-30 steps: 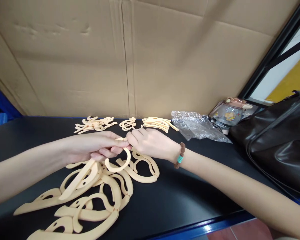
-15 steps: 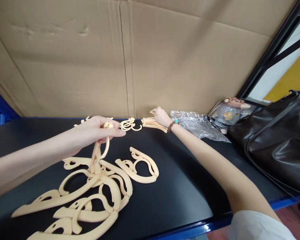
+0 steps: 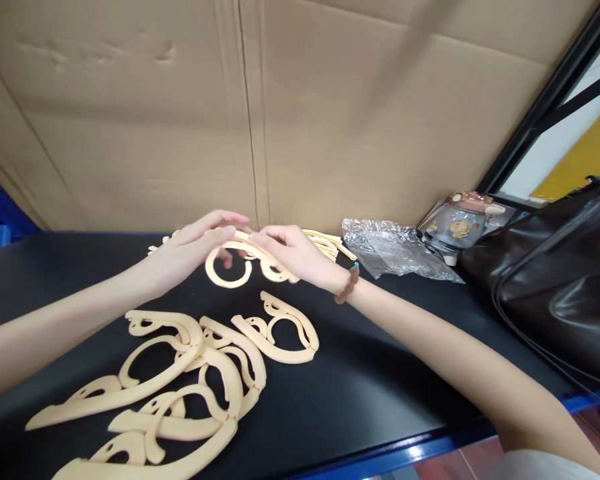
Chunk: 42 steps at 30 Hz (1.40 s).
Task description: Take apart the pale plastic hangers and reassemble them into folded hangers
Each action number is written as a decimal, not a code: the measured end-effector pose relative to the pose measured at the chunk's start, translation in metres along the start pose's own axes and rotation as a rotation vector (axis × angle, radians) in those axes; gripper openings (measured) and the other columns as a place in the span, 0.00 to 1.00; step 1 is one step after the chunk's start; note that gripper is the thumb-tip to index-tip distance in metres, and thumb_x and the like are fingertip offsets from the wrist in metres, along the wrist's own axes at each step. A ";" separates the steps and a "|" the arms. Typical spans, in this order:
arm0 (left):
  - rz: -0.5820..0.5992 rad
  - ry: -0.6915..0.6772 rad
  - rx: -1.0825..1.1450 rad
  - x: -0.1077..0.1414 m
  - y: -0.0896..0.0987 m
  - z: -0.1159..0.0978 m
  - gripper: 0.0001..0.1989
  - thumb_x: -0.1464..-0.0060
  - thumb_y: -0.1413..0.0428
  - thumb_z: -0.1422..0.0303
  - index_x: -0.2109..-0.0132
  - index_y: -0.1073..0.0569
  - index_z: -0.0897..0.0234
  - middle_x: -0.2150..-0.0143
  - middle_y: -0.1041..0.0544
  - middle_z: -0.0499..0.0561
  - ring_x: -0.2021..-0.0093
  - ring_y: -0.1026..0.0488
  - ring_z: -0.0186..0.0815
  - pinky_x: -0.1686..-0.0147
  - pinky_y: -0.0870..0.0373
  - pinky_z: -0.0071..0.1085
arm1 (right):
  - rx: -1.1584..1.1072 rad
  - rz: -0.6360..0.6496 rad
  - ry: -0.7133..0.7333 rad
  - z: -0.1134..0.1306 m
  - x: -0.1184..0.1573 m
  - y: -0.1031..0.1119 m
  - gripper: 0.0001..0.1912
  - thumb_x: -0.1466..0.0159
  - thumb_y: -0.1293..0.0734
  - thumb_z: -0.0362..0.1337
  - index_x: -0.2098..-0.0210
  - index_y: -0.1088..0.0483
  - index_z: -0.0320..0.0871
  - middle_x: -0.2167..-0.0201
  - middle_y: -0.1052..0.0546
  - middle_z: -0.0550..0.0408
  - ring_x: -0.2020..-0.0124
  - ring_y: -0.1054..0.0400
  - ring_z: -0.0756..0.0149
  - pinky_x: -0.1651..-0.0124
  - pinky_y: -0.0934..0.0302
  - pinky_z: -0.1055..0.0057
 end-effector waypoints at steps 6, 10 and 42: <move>0.022 0.154 0.094 0.004 -0.001 -0.007 0.15 0.43 0.46 0.56 0.67 0.31 0.64 0.72 0.31 0.47 0.79 0.44 0.25 0.82 0.48 0.22 | 0.423 -0.240 0.176 0.014 0.006 0.021 0.11 0.29 0.44 0.37 0.62 0.33 0.40 0.68 0.27 0.56 0.67 0.34 0.70 0.63 0.45 0.74; 0.071 0.227 0.233 0.004 -0.008 -0.012 0.13 0.42 0.48 0.59 0.66 0.30 0.64 0.76 0.33 0.46 0.81 0.47 0.25 0.84 0.54 0.22 | 0.892 -0.175 0.309 0.025 0.007 0.017 0.11 0.28 0.46 0.35 0.50 0.36 0.43 0.56 0.26 0.51 0.64 0.32 0.67 0.67 0.47 0.72; -0.172 0.151 -0.415 -0.082 -0.009 0.071 0.18 0.49 0.44 0.64 0.53 0.26 0.70 0.49 0.26 0.62 0.44 0.34 0.50 0.43 0.41 0.41 | -0.680 -0.345 -0.415 -0.021 0.022 0.049 0.08 0.38 0.42 0.25 0.67 0.34 0.39 0.74 0.24 0.53 0.77 0.32 0.73 0.78 0.39 0.79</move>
Point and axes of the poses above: each hand's wrist, its own x-axis away from the middle knuckle, its own y-axis out of the back of the hand, z = x × y, the point moved 2 cm from there along -x, towards the middle knuckle
